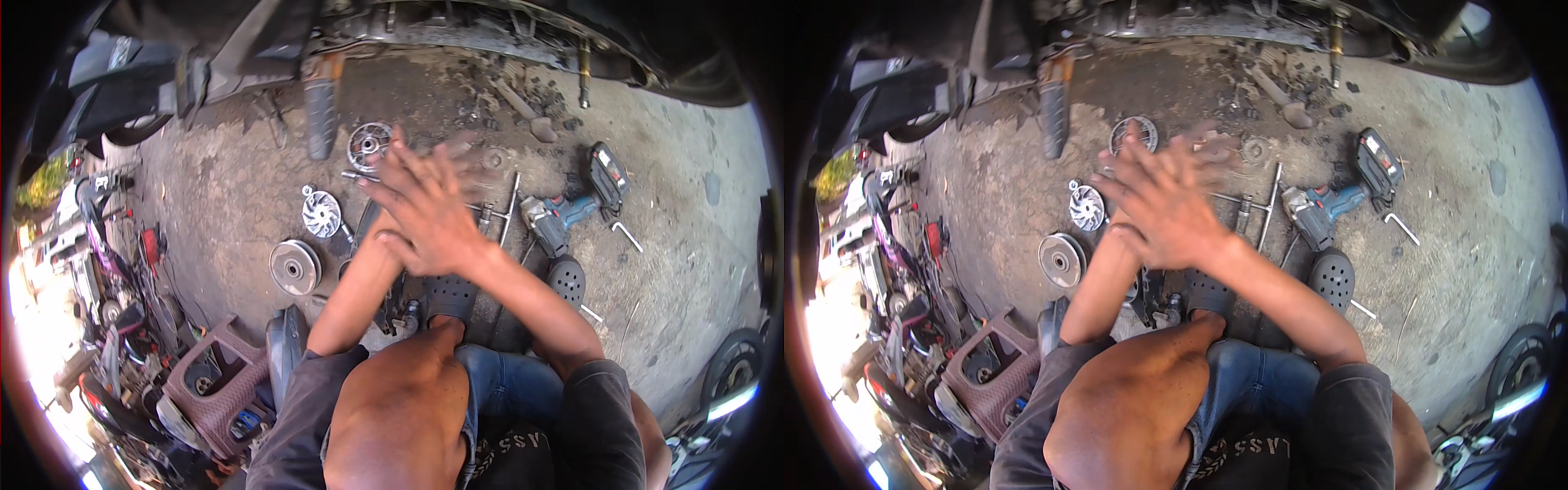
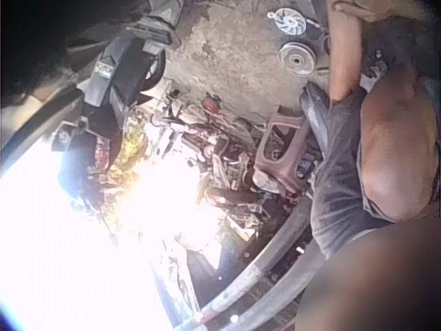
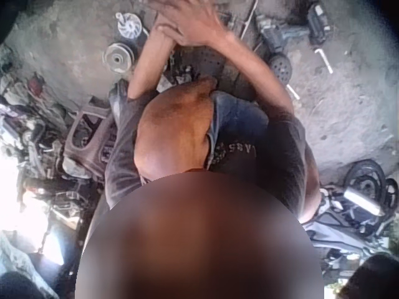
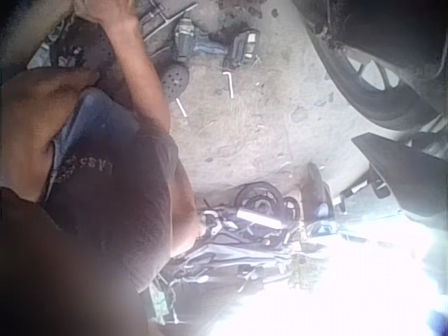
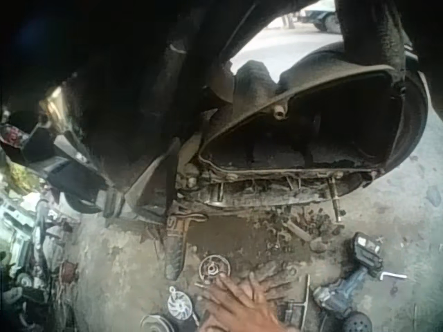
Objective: Disassembling motorcycle CVT components including the clutch bell and variator using an impact driver.
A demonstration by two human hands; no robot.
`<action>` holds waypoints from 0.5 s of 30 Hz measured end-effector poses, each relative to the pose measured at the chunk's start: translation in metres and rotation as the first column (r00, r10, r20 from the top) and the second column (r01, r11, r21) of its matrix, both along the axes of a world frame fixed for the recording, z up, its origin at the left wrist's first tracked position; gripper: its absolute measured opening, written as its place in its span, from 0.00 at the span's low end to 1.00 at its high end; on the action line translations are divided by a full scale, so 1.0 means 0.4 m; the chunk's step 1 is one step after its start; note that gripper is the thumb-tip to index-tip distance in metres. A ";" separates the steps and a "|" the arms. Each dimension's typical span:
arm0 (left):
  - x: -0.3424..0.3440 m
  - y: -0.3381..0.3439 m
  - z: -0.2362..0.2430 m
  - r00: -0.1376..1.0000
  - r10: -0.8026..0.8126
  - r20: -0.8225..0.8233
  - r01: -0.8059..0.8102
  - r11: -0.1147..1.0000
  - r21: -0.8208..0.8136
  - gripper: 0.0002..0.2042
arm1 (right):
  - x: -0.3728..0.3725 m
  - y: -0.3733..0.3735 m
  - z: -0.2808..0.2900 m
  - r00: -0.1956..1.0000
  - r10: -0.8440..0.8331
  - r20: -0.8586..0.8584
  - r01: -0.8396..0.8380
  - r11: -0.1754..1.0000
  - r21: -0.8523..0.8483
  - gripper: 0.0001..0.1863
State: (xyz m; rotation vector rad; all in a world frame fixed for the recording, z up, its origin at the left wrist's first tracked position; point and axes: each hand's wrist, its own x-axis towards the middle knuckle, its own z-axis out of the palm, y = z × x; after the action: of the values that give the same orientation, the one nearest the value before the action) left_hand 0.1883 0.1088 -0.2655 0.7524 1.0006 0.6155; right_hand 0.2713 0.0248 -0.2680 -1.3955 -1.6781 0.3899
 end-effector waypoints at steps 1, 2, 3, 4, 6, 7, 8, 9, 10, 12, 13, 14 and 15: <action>0.000 -0.016 0.018 0.993 -0.007 0.117 0.010 1.000 -0.027 0.34 | 0.026 0.001 -0.028 0.990 -0.004 0.144 -0.004 0.998 0.060 0.33; -0.003 -0.029 0.032 0.973 -0.010 0.232 0.023 0.998 -0.050 0.35 | 0.059 0.001 -0.051 0.995 -0.019 0.102 0.022 0.999 -0.029 0.34; -0.004 -0.034 0.057 0.941 -0.010 0.339 0.030 0.998 -0.053 0.35 | 0.101 0.013 -0.067 0.998 -0.031 0.056 0.036 0.994 -0.103 0.35; -0.002 -0.046 0.071 0.895 -0.017 0.446 0.054 0.996 -0.069 0.36 | 0.150 0.009 -0.122 0.993 -0.118 -0.027 0.111 0.975 -0.191 0.35; -0.010 -0.052 0.087 0.779 -0.020 0.627 0.077 0.995 -0.064 0.37 | 0.146 0.039 -0.130 0.978 -0.171 -0.116 0.135 0.955 -0.263 0.36; -0.006 -0.057 0.069 0.780 -0.008 0.626 0.054 0.997 -0.054 0.37 | 0.137 0.031 -0.127 0.728 -0.231 -0.646 0.000 0.942 -0.336 0.37; -0.003 -0.068 0.029 0.948 -0.188 0.255 0.064 0.903 0.426 0.39 | 0.123 0.017 -0.091 0.223 -0.301 -0.927 -0.157 0.928 -0.339 0.39; 0.000 -0.072 -0.016 0.970 -0.147 -0.195 0.244 0.605 0.758 0.40 | 0.075 0.024 -0.010 0.157 -0.307 -0.939 -0.233 0.912 -0.337 0.43; 0.004 -0.063 -0.051 0.942 -0.102 -0.319 0.331 0.427 0.841 0.41 | 0.022 0.017 0.002 0.015 -0.264 -0.964 -0.177 0.948 -0.263 0.44; -0.022 -0.032 -0.102 0.906 -0.081 -0.415 0.420 0.276 0.864 0.41 | -0.088 0.004 0.111 0.126 -0.279 -0.952 -0.030 0.958 -0.285 0.48; -0.048 -0.010 -0.116 0.897 -0.063 -0.438 0.438 0.263 0.859 0.41 | -0.107 0.006 0.205 0.333 -0.327 -0.885 0.060 0.944 -0.326 0.50; -0.065 0.007 -0.153 0.890 -0.198 -0.410 0.440 0.603 0.665 0.40 | -0.062 -0.006 0.180 0.606 -0.033 -0.795 -0.093 0.989 -0.112 0.46; -0.083 0.009 -0.176 0.889 -0.310 -0.338 0.423 0.838 0.346 0.41 | -0.026 -0.014 0.157 0.763 0.278 -0.584 -0.308 0.950 0.050 0.43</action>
State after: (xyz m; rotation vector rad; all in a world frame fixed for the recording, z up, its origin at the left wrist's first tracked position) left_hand 0.1552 0.1123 -0.3358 1.4027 0.9431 0.3883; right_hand 0.2608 0.0190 -0.2051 -0.8980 -1.3579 0.9481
